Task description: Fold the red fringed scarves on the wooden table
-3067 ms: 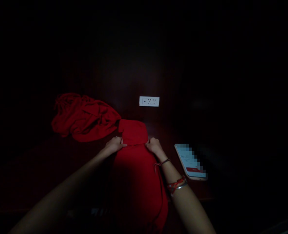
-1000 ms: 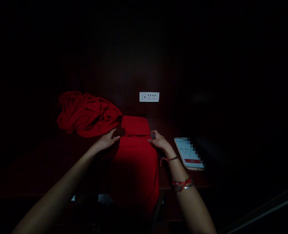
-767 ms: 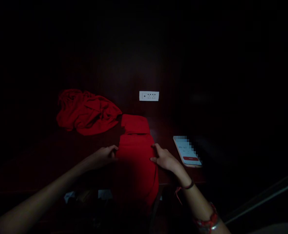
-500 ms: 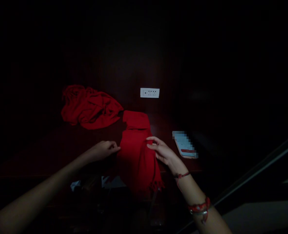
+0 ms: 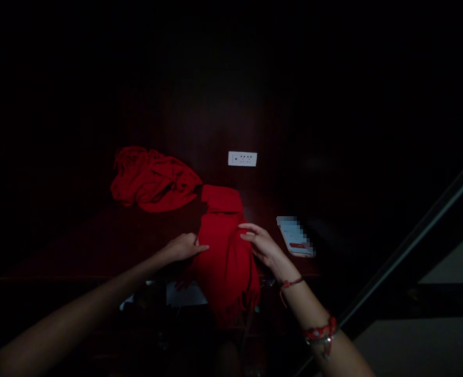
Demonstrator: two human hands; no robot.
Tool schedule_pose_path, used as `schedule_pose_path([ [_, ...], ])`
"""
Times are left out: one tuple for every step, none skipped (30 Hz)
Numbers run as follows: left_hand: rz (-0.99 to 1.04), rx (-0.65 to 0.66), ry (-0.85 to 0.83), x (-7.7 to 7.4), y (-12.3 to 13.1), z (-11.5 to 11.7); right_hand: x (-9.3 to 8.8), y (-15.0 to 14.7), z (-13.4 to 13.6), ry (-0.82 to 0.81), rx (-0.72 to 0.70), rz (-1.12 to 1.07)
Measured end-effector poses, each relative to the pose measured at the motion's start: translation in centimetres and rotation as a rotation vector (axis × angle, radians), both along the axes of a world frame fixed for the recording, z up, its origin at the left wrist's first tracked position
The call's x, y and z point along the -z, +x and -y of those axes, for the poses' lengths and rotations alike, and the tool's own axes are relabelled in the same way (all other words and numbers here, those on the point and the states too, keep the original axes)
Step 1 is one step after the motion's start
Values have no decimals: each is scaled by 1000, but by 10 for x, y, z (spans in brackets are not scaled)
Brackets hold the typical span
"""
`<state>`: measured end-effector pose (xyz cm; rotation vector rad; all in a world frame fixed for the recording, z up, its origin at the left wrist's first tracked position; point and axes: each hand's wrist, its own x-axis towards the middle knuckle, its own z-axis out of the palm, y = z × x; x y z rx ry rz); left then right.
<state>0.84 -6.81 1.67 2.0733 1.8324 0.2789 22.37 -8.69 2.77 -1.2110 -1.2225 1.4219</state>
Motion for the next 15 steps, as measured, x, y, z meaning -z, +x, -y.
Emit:
schedule_pose_path([
  [37, 17, -31, 4, -1, -3, -1, 0, -1, 7, 3, -5],
  [81, 34, -51, 9, -1, -7, -1, 1, -2, 16, 5, -16],
  [128, 45, -68, 13, -1, -10, -1, 1, -3, 25, 5, -29],
  [181, 48, -76, 16, -2, -12, 0, 1, -5, 34, 5, -39],
  [247, 44, -73, 17, -2, -13, 1, 2, -7, 42, 8, -41],
  [331, 35, -67, 15, -3, -13, 2, 2, -9, 51, 16, -37],
  [438, 24, -66, 11, -3, -12, 3, 3, -10, 61, 28, -28],
  [573, 12, -81, 4, -5, -10, 3, 4, -11, 68, 39, -17],
  [727, -1, -115, -5, -6, -7, 3, 4, -11, 69, 40, -11],
  [880, -10, -169, -15, -8, -4, 2, 5, -11, 64, 30, -12],
  [1014, -14, -232, -24, -10, -1, 0, 5, -11, 56, 7, -20],
  [1119, -17, -280, -32, -12, 1, -1, 5, -10, 51, -21, -30],
  [1182, -30, -304, -37, -14, 3, -2, 6, -9, 53, -47, -33],
  [1193, -56, -301, -39, -16, 4, -3, 6, -9, 60, -65, -18],
  [1152, -97, -283, -37, -17, 5, -2, 7, -9, 74, -78, 22],
])
